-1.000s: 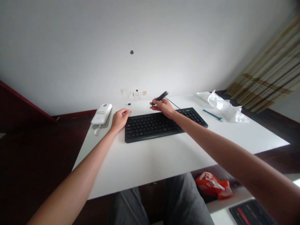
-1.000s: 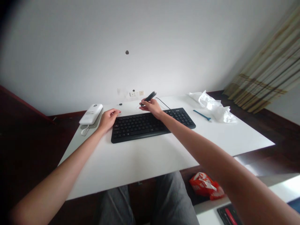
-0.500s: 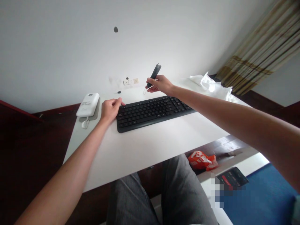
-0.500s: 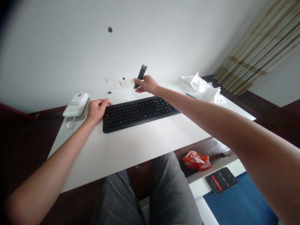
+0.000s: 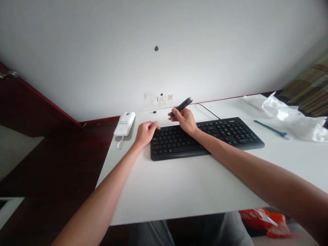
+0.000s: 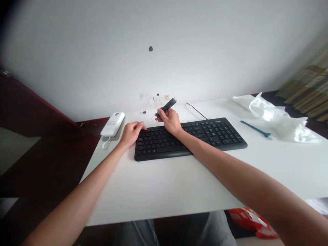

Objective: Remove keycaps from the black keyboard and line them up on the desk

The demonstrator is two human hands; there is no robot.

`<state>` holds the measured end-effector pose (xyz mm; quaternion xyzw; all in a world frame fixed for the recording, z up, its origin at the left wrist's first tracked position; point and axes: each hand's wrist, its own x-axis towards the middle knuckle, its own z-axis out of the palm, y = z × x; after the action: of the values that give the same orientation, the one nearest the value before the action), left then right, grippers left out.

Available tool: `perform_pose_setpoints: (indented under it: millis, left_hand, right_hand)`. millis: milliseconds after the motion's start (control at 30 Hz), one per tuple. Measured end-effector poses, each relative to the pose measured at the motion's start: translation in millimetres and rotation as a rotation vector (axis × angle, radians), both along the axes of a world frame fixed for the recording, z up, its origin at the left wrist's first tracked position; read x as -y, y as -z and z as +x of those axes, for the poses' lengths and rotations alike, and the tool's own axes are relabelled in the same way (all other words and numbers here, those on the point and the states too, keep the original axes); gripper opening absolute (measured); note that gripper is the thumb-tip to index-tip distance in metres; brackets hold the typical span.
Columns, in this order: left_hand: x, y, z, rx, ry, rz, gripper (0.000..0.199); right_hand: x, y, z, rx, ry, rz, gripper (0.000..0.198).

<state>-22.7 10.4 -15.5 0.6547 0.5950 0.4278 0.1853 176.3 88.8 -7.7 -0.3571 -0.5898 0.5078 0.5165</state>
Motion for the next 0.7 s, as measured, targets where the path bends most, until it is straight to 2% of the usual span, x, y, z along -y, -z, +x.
perform_pose_setpoints:
  millis: [167,300,500,700]
  left_hand:
    - [2,-2.1,1,0.020,-0.034,0.013,0.045]
    - [4,-2.5,1,0.019,-0.072,0.001,0.045]
    - [7,-3.1,-1,0.054,-0.058,-0.037,0.046]
    - [9,-3.3,-1,0.048,-0.057,-0.061,0.045]
  right_hand:
    - [20,-7,1,0.130,-0.013,0.191,0.036]
    - [30,-12,2,0.317,-0.100,0.301,0.027]
    - [29,-13,4,0.416,-0.169,0.320,0.024]
    - [31,-13,5,0.480,-0.227,0.311,0.031]
